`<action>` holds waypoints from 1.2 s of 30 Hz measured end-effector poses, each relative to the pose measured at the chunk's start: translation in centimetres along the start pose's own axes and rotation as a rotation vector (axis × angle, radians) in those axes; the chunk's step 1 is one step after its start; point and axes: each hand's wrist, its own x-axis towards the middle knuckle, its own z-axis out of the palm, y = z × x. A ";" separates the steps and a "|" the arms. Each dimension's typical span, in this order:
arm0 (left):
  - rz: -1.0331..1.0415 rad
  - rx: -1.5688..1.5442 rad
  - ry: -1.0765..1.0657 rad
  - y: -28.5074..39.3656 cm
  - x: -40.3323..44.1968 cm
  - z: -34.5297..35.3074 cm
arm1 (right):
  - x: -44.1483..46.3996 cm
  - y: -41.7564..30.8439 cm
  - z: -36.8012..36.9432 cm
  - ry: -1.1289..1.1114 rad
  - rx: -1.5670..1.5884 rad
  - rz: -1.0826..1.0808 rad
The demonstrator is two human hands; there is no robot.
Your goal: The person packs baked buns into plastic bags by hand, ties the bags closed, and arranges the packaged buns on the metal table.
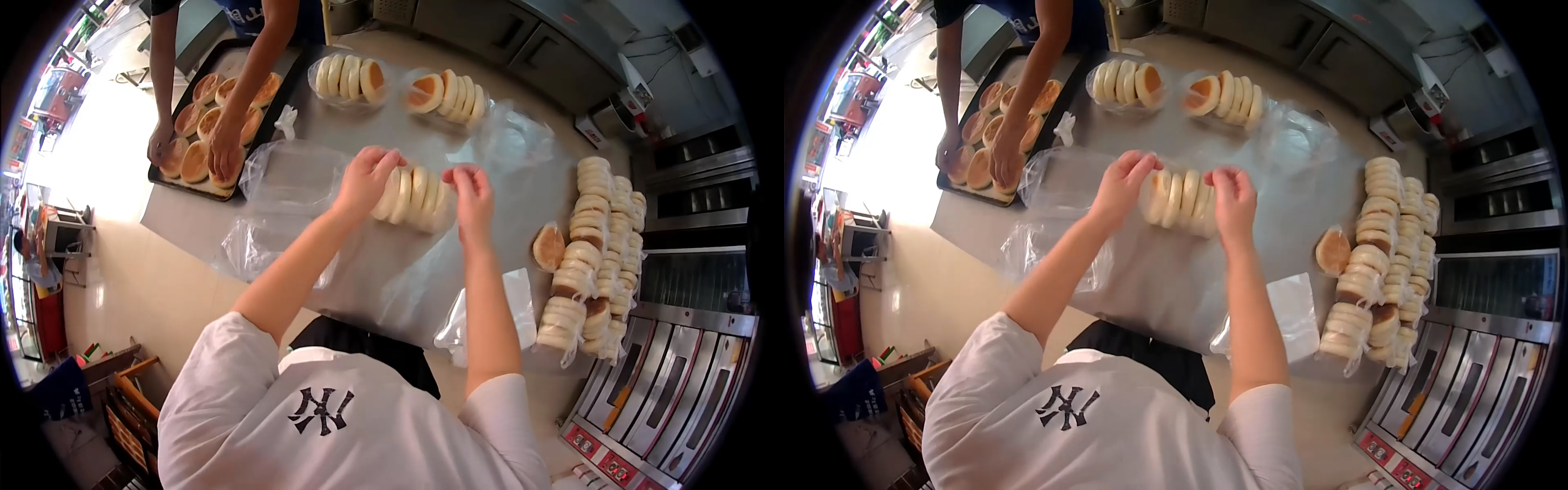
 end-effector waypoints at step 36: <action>0.211 0.435 -0.739 -4.2 -20.9 -2.6 | -24.4 -8.6 -0.4 -0.531 -0.982 -0.776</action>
